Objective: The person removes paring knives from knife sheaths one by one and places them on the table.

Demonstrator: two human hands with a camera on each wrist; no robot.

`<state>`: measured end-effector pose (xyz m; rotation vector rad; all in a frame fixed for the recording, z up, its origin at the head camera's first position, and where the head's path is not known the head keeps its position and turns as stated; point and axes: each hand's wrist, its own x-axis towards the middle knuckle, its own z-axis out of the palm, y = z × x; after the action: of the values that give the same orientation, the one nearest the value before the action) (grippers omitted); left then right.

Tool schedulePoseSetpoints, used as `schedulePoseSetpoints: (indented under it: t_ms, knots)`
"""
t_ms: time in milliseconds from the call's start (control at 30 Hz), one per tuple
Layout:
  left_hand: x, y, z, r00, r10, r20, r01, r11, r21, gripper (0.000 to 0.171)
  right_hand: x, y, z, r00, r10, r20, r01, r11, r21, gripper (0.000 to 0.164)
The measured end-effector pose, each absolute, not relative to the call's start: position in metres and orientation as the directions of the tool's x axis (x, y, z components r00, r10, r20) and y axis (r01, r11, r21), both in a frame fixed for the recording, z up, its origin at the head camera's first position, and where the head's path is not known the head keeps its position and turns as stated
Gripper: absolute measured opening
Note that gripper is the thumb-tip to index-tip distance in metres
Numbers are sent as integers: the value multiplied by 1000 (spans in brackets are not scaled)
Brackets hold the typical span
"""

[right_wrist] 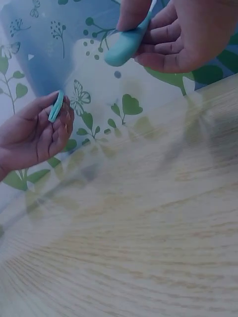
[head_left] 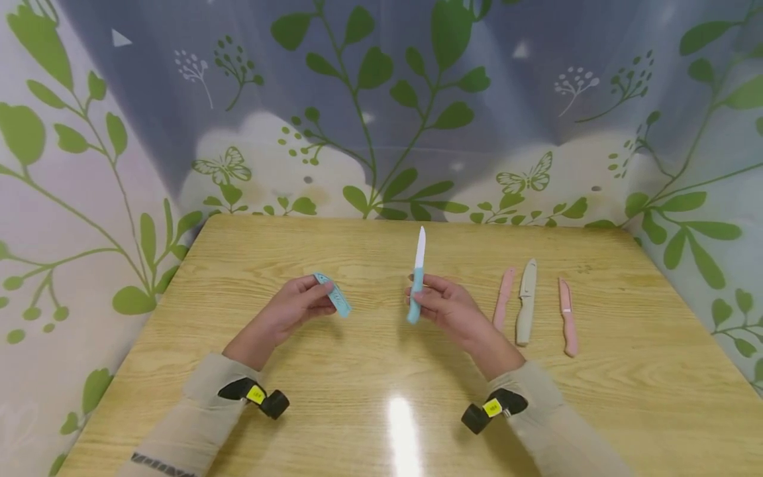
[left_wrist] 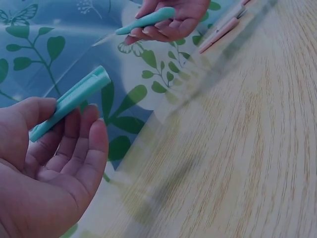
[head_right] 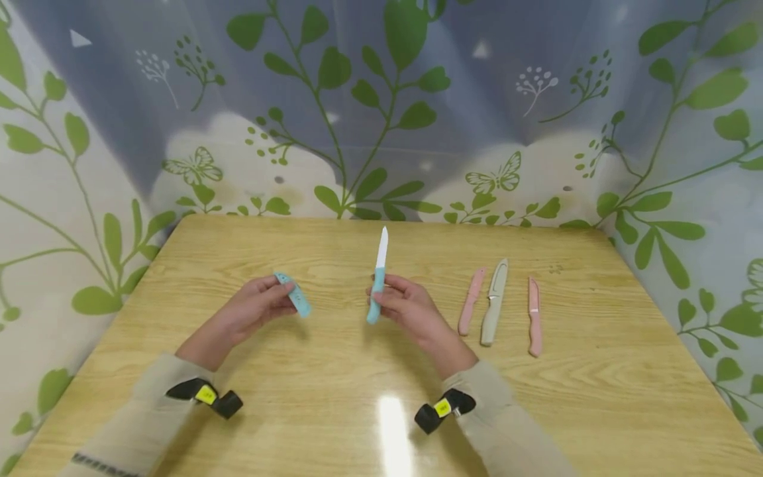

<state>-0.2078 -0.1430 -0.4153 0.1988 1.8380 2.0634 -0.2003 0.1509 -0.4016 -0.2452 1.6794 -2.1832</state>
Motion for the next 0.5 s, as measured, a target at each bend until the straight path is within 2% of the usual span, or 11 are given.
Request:
schedulePoseSetpoints:
  t_ms: [133,267,400,500]
  knots:
    - [-207,-141,-415,-908,397,-132,-164,-49,985,12,-198,147,-405,-923,-375,-91,149,-129,-980,34]
    - [-207,-141,-416,-907,401,-128,-144,-9,990,22,-196,142,-408,-927,-364,-94,125,-64,-990,24]
    - [-208,-141,-418,-908,403,-113,-109,31,994,34,-195,135,-412,-920,-381,-95,124,-53,-991,25]
    - [-208,-142,-420,-904,418,-95,-71,72,995,34,-194,130,-414,-918,-383,-105,127,-33,-991,27]
